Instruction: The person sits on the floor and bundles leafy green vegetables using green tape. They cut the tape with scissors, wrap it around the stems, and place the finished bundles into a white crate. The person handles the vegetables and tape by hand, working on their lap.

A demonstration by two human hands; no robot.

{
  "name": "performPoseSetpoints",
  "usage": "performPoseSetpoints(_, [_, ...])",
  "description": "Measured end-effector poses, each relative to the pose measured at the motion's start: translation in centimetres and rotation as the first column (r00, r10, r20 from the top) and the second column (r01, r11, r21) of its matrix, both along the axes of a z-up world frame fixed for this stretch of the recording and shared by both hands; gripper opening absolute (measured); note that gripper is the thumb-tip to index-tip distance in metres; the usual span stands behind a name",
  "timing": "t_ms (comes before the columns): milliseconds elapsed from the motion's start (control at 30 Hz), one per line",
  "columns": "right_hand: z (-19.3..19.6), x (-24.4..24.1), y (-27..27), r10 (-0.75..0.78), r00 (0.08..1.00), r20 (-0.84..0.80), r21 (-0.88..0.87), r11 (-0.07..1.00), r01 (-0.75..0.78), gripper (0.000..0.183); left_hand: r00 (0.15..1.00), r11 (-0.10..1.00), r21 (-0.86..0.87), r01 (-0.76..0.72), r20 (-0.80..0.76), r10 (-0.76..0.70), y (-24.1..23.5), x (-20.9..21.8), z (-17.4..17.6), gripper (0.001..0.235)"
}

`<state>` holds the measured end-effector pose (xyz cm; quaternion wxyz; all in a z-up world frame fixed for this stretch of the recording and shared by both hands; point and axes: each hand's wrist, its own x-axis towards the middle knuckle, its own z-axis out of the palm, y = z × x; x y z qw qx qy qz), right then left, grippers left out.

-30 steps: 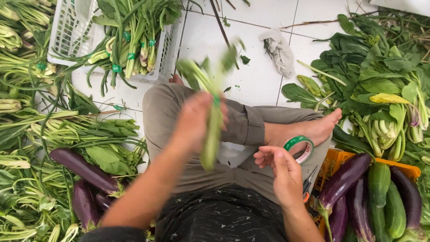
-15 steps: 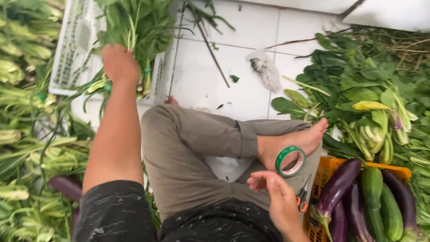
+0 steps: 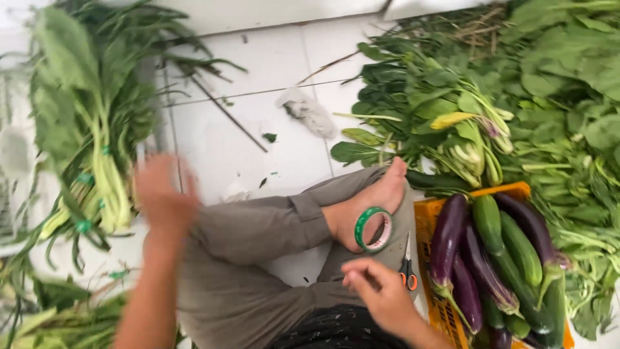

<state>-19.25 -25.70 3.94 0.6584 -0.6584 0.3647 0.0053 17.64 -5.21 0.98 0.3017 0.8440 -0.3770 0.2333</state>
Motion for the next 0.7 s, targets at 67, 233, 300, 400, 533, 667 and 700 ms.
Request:
performPoseSetpoints(67, [0.9,1.9,-2.5,0.044,0.998,0.053,-0.252,0.967,-0.029,0.020,0.986,0.998,0.037,0.044,-0.164,-0.037,-1.8,-4.9,-3.2,0.031])
performPoseSetpoints(233, [-1.6,3.4,-13.0,0.036,0.980,0.196,-0.738,0.664,0.123,0.004,0.990,0.966,0.257,0.030,-0.139,0.006,-3.5,-8.9,-5.9,0.024])
performPoseSetpoints(300, [-3.2,3.3,-18.2,-0.119,0.988,0.094,-0.848,0.511,0.142,0.017,0.948,0.971,0.228,-0.071,-0.288,0.136,-3.4,-8.7,-5.3,0.015])
performPoseSetpoints(400, [-2.4,3.5,-26.1,-0.284,0.940,-0.190,-0.826,0.564,0.003,0.035,0.911,0.978,0.185,-0.097,-0.380,0.162,-4.2,-9.3,-3.5,0.017])
performPoseSetpoints(533, [-7.6,1.4,-32.2,-0.339,0.845,-0.415,-0.836,0.509,-0.206,0.054,0.906,0.978,0.173,-0.114,-0.385,0.174,-4.3,-9.1,-3.8,0.014])
performPoseSetpoints(667, [-10.3,0.9,-32.9,-0.333,0.823,-0.461,-0.840,0.463,-0.283,0.058,0.857,0.957,0.241,-0.160,-0.447,0.256,-4.4,-9.1,-3.9,0.015])
performPoseSetpoints(700, [-11.2,0.8,-33.2,-0.342,0.834,-0.432,-0.880,0.362,-0.308,0.057,0.850,0.956,0.244,-0.162,-0.458,0.261,-4.4,-9.0,-3.9,0.015])
